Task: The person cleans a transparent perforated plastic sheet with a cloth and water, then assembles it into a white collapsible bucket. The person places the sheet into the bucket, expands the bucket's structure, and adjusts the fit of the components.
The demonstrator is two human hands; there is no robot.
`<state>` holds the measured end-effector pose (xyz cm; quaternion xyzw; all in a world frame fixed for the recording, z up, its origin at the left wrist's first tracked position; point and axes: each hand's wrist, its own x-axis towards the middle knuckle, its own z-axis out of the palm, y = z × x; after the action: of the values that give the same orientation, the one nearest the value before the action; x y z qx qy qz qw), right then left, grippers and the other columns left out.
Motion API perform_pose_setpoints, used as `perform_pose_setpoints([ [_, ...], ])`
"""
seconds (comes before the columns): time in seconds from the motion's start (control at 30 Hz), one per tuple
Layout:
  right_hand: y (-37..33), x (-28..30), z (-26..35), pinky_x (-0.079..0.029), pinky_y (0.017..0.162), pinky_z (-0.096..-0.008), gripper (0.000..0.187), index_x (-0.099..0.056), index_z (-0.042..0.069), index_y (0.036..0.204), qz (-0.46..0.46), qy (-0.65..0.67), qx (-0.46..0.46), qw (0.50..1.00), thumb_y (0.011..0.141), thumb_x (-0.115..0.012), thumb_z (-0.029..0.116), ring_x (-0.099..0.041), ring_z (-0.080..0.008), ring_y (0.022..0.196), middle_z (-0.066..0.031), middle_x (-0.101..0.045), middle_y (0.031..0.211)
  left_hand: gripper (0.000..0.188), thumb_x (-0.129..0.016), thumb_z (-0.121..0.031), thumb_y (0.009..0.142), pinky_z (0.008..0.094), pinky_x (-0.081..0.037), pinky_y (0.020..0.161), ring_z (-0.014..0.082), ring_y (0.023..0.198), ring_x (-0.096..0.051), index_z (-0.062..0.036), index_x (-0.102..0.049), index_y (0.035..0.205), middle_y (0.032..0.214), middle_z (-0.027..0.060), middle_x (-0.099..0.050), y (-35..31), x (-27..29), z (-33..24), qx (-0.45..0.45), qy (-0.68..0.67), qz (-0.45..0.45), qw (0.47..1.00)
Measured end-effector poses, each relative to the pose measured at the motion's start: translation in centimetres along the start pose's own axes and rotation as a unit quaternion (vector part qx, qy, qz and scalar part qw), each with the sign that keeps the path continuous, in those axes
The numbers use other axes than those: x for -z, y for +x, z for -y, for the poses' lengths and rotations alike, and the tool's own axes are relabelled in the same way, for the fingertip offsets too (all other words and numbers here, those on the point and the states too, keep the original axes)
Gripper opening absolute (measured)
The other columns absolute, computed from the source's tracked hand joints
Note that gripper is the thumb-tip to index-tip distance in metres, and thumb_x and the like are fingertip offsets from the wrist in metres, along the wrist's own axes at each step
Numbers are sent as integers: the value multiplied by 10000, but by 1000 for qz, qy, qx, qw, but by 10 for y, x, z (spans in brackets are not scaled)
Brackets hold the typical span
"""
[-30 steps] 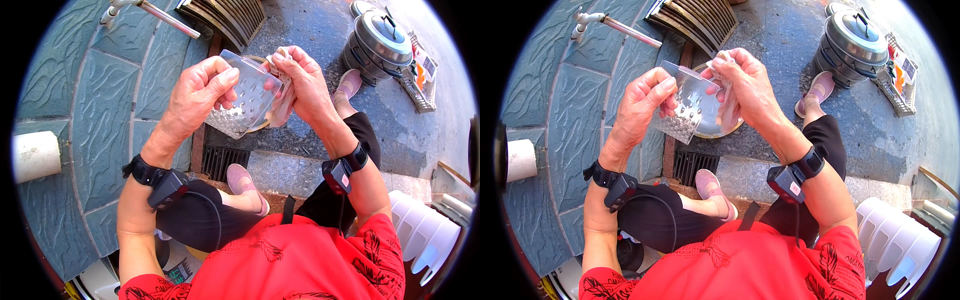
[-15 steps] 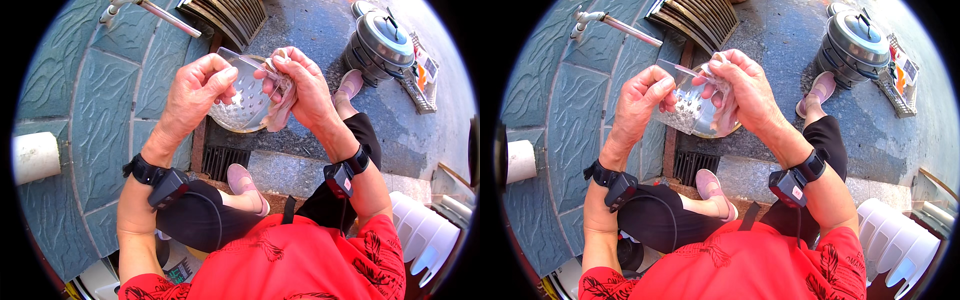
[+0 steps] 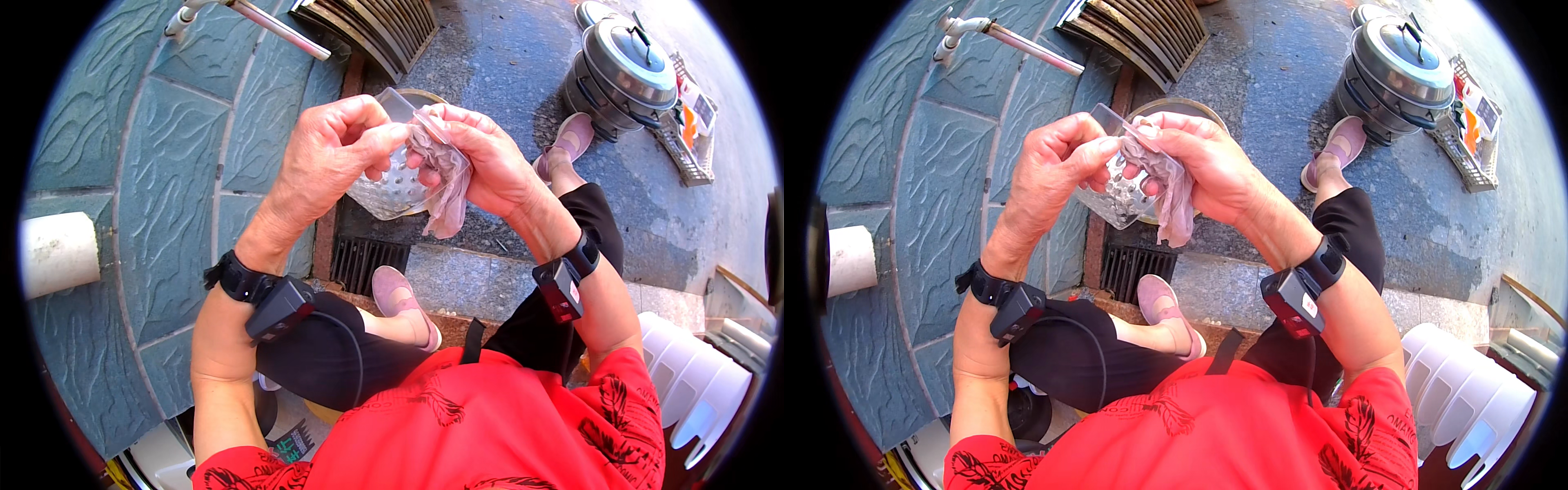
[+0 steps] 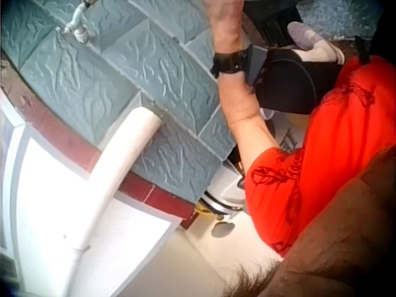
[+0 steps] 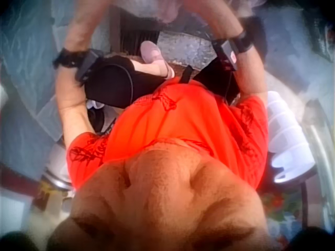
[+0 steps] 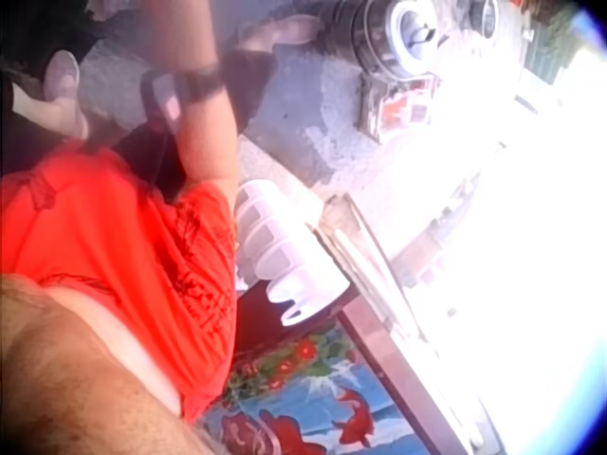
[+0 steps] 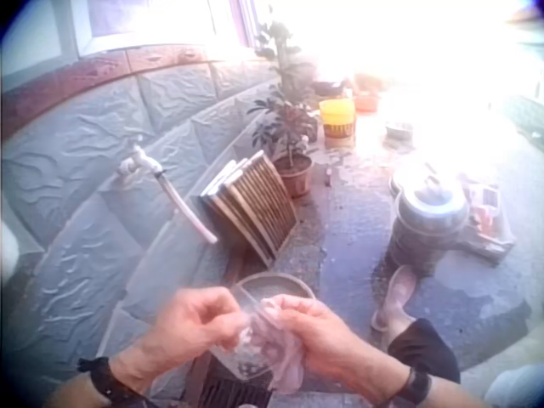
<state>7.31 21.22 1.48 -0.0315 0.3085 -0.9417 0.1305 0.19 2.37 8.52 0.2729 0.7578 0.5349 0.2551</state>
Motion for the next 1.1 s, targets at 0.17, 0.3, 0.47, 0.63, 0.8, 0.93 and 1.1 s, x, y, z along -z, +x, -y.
perform_pose_setpoints([
  [0.17,0,1,-6,-543,650,-250,178,-607,29,1036,13,26,21,999,961,-602,190,-638,-144,730,-85,-660,895,189,-669,-200,919,189,-424,551,38,599,-551,-85,-602,785,679,-35,-606,1,5,-2,10,-48,18,999],
  [0.3,5,-7,-11,-538,672,-242,171,-606,36,1020,-19,29,36,999,958,-614,195,-632,-126,741,-62,-655,878,183,-667,-178,917,187,-449,553,42,594,-547,-82,-595,779,677,-32,-606,-4,-5,0,27,-81,51,995],
  [0.47,2,-5,-8,-537,685,-240,148,-612,34,1016,-11,17,25,999,960,-614,171,-631,-110,745,-53,-657,864,198,-654,-202,924,194,-433,555,45,589,-538,-88,-589,777,653,-36,-590,-1,0,0,9,-64,28,998],
  [0.63,-2,-3,-13,-539,697,-248,156,-615,23,1031,-3,33,13,999,963,-601,162,-632,-118,748,-65,-660,853,221,-643,-251,930,199,-396,555,41,583,-528,-100,-587,778,632,-35,-577,-1,10,0,23,-64,10,998],
  [0.8,1,-2,-17,-541,696,-253,173,-611,19,1052,-10,48,42,998,967,-599,169,-631,-121,747,-76,-661,860,219,-649,-254,929,189,-412,536,38,583,-538,-99,-583,788,650,-39,-582,0,-1,5,36,-84,35,995],
  [0.93,0,0,-14,-538,684,-254,173,-611,20,1049,20,50,29,998,975,-587,174,-624,-116,740,-71,-661,875,212,-642,-257,930,185,-404,536,38,564,-532,-109,-590,787,646,-38,-586,2,14,5,28,-92,-5,995],
  [1.1,0,-2,-17,-533,671,-253,171,-614,24,1032,-21,54,37,998,980,-581,183,-618,-111,735,-59,-655,863,218,-644,-273,928,179,-402,548,33,585,-537,-108,-598,793,647,-34,-593,0,4,2,54,-83,44,994],
])
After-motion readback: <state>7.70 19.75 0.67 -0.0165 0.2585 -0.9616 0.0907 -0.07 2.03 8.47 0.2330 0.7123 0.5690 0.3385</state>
